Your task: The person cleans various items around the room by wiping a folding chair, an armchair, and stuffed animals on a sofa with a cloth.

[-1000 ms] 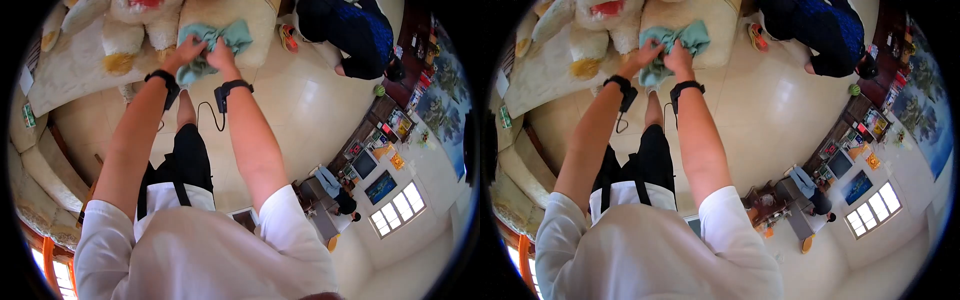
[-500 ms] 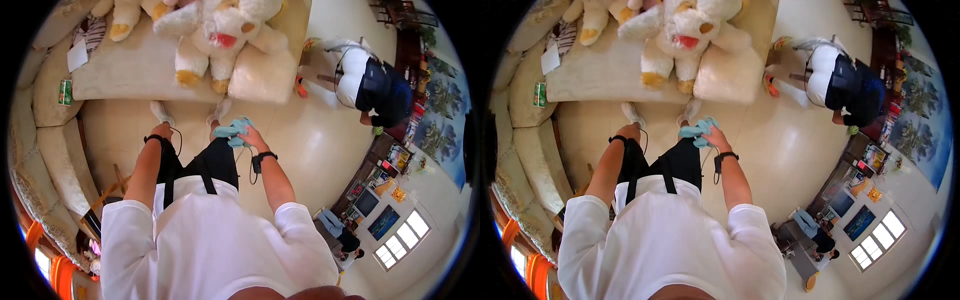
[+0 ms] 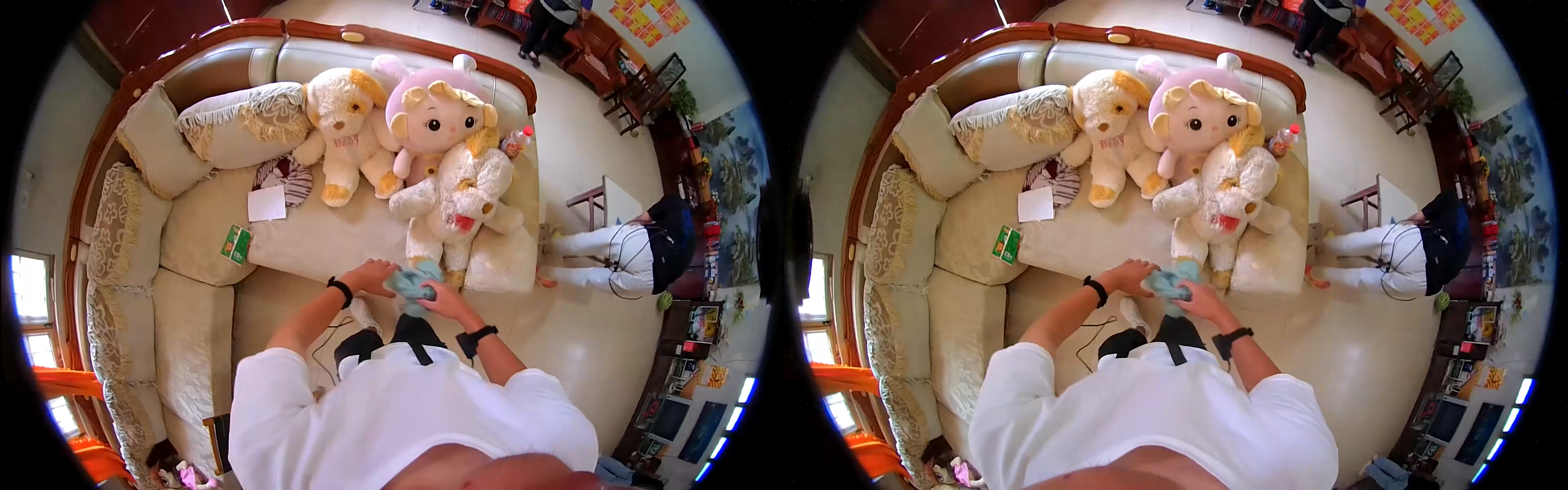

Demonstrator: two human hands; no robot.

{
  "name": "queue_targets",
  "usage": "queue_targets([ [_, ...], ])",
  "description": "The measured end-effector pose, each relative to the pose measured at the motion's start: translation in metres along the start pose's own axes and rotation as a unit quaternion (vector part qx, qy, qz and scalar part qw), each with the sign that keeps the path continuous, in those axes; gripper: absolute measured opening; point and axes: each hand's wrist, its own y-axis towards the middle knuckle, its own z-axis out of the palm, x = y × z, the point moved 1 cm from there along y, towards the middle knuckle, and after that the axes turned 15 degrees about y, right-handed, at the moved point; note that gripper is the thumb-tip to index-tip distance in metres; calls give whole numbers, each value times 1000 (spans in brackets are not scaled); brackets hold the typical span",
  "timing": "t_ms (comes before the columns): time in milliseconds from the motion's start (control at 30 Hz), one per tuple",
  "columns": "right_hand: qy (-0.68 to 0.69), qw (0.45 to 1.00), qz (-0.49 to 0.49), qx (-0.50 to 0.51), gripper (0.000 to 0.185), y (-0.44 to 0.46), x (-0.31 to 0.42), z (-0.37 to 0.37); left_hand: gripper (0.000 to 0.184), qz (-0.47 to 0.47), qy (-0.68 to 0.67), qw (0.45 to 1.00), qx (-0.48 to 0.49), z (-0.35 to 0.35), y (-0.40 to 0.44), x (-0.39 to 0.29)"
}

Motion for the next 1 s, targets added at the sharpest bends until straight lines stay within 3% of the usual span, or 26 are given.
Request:
queue_targets([
  [67,-25,976,-215,12,47,14,45,7,74,-31,6,999,-37,-14,-7,7],
  [167,-114,970,-212,42,59,29,101,8,67,-84,3,994,-72,-5,-28,32],
  [267,-159,951,-261,54,70,67,78,0,62,-174,-18,983,-47,-13,-45,39],
  [333,-165,952,-232,115,77,71,70,-6,58,-233,-47,971,-13,-12,-72,27],
  [433,-189,955,-198,113,71,96,65,-17,45,-228,-42,972,-32,-34,-88,33],
  [467,-170,959,-213,84,64,100,50,-16,45,-234,-43,971,-36,-39,-90,35],
  [533,-156,958,-234,52,57,97,42,-15,47,-202,-19,976,74,-51,-89,48],
  [600,-153,976,-150,43,45,99,43,-12,47,-195,-14,978,78,-71,-84,62],
  [667,-157,977,-141,13,38,102,46,-9,48,-185,-15,979,84,-88,-78,75],
  [733,-158,980,-123,-13,33,112,57,-2,49,-179,1,983,-31,-105,-74,91],
  [767,-180,974,-117,-74,29,112,67,1,48,-167,-37,978,-120,-116,-73,94],
  [800,-204,964,-109,-134,29,112,78,4,48,-157,-78,962,-209,-126,-71,99],
  [833,-211,964,-101,-129,29,119,81,6,46,-129,-99,940,-300,-149,-68,97],
  [867,-214,959,-95,-161,33,127,83,10,44,-100,-120,909,-386,-180,-73,87],
  [933,-214,952,-86,-202,38,133,93,22,41,-65,-217,889,-397,-293,-117,49],
  [1000,-216,949,-62,-220,46,133,105,40,35,22,-164,816,-554,-357,-163,38],
])
